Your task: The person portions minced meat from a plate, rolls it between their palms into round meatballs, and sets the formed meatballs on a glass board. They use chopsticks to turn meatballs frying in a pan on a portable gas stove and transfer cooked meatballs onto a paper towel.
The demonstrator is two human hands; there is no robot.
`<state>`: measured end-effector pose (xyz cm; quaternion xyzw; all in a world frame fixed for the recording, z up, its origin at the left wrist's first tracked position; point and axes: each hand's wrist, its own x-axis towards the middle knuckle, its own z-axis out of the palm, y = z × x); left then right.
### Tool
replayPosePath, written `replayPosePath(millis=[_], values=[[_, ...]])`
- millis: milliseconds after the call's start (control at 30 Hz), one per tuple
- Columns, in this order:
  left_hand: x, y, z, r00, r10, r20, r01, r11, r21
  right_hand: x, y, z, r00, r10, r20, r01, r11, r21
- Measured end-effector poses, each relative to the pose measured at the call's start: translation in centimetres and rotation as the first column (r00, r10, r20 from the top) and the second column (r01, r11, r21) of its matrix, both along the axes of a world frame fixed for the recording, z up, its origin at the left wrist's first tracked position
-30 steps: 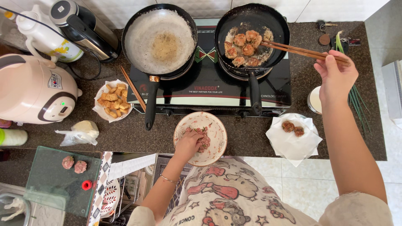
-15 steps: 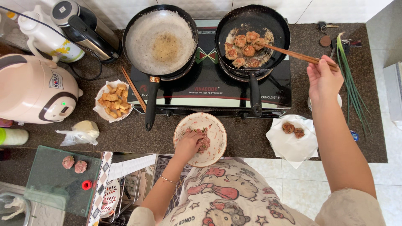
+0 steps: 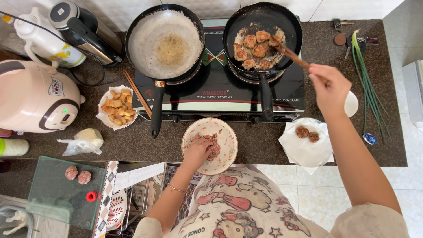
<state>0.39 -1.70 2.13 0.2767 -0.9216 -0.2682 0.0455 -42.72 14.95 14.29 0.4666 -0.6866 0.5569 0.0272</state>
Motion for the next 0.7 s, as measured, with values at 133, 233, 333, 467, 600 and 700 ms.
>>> replayPosePath(millis=[133,233,333,467,600,700], values=[[-0.1,0.0,-0.1,1.000,-0.013,-0.022,0.012,1.000,-0.016,0.9,1.8,0.7,0.996,0.086,-0.005,-0.085,0.995,0.055],[0.0,0.0,-0.2,1.000,-0.012,-0.027,0.011,1.000,-0.021,-0.1,2.6,0.7,0.987,0.122,0.108,-0.111,0.988,-0.105],[0.0,0.1,-0.1,1.000,-0.004,-0.018,0.004,1.000,-0.005,-1.3,2.7,0.1,0.953,0.043,0.300,0.013,0.983,-0.183],[-0.1,0.1,0.0,1.000,-0.014,-0.014,0.013,1.000,-0.011,-2.3,1.7,-1.2,0.909,0.019,0.417,0.056,0.984,-0.169],[-0.1,0.1,0.1,1.000,-0.013,-0.003,0.013,1.000,-0.013,-1.8,1.3,-1.6,0.919,0.057,0.389,0.012,0.985,-0.172],[0.0,0.2,0.2,1.000,-0.018,-0.018,0.017,1.000,-0.019,-1.1,1.8,-0.8,0.950,0.027,0.310,0.023,0.988,-0.155]])
